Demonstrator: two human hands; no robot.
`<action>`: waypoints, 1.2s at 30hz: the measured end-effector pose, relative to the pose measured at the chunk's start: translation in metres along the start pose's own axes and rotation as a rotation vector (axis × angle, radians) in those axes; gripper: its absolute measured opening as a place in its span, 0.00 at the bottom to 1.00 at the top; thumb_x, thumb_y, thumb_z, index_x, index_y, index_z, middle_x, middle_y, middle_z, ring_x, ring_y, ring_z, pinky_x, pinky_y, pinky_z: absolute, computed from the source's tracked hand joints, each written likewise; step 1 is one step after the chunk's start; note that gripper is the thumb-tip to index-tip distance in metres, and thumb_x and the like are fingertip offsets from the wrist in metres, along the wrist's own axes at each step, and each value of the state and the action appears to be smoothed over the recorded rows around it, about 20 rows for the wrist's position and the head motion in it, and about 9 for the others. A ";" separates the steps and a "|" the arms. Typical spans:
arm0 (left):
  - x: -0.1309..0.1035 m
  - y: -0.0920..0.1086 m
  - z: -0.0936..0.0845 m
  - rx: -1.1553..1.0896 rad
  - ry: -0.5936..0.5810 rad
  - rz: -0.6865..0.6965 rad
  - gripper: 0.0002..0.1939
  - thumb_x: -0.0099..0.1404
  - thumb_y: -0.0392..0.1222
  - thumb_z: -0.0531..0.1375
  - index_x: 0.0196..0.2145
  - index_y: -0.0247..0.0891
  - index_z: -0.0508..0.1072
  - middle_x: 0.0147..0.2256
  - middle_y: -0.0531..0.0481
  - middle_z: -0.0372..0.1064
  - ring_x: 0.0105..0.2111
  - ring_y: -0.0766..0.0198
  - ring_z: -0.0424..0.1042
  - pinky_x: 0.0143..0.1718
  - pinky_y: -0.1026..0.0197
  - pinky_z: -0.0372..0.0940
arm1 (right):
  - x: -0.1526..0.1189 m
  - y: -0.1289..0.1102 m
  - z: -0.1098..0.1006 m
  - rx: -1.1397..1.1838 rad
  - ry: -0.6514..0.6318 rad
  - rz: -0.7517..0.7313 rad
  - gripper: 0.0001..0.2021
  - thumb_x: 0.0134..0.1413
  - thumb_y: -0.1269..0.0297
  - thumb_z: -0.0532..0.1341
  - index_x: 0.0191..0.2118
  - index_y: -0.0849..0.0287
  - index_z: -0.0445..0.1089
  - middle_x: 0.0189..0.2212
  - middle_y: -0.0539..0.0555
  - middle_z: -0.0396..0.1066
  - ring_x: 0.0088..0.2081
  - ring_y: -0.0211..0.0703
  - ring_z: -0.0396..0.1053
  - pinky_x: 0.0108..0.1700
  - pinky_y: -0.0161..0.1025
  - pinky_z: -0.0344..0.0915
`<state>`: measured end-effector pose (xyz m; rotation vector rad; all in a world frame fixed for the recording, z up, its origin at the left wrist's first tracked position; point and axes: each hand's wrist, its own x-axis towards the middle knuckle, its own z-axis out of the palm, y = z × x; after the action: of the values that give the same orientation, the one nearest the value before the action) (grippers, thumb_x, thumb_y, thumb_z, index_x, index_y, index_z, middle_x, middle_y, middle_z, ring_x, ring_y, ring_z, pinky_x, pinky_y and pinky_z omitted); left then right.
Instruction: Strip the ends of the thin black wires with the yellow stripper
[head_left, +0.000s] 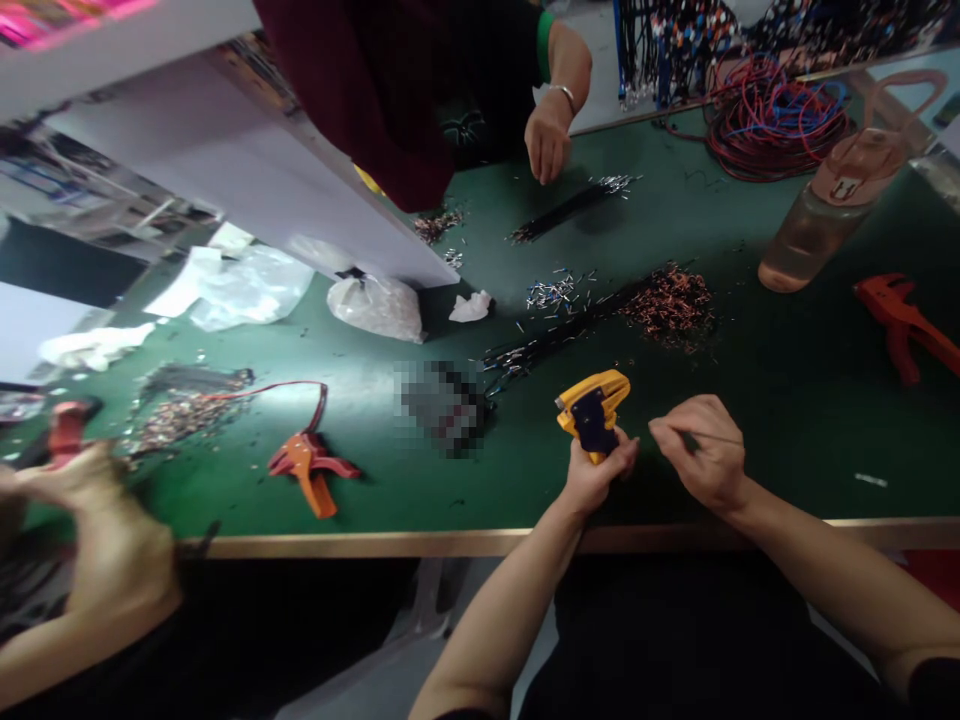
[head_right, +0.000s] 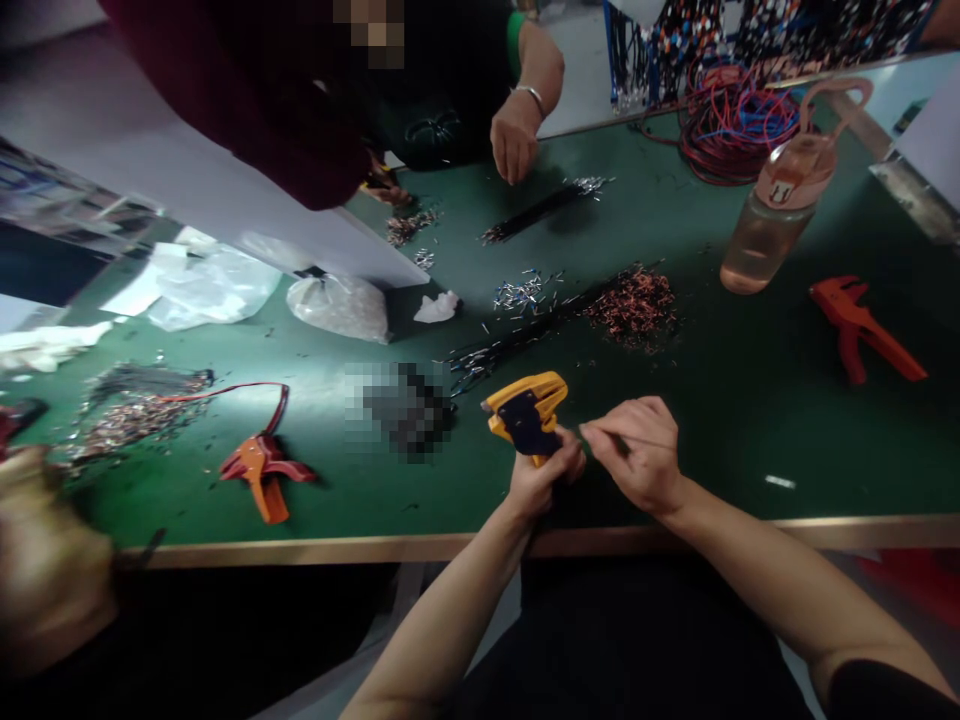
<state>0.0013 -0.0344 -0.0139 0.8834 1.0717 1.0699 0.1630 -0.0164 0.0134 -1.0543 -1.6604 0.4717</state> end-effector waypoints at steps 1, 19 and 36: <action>0.000 0.001 -0.002 -0.061 -0.032 -0.015 0.24 0.50 0.59 0.72 0.26 0.37 0.70 0.17 0.57 0.63 0.18 0.68 0.62 0.24 0.61 0.59 | 0.001 0.001 -0.001 0.050 0.018 0.072 0.12 0.63 0.62 0.61 0.28 0.53 0.74 0.23 0.50 0.75 0.25 0.40 0.71 0.34 0.42 0.64; -0.002 0.001 -0.013 -0.236 -0.519 -0.148 0.28 0.51 0.49 0.74 0.46 0.34 0.76 0.33 0.45 0.74 0.33 0.59 0.74 0.40 0.56 0.66 | 0.012 0.013 -0.001 0.324 0.120 0.449 0.12 0.61 0.56 0.61 0.28 0.56 0.71 0.21 0.48 0.67 0.23 0.37 0.65 0.28 0.35 0.65; -0.004 0.002 -0.010 -0.152 -0.453 -0.169 0.25 0.52 0.53 0.74 0.40 0.32 0.76 0.28 0.48 0.73 0.29 0.62 0.72 0.36 0.58 0.67 | 0.009 0.014 -0.001 0.310 0.048 0.420 0.12 0.62 0.57 0.61 0.29 0.56 0.71 0.22 0.48 0.69 0.23 0.36 0.66 0.28 0.34 0.64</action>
<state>-0.0096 -0.0373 -0.0137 0.8443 0.6633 0.7507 0.1691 -0.0012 0.0084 -1.1672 -1.2688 0.9376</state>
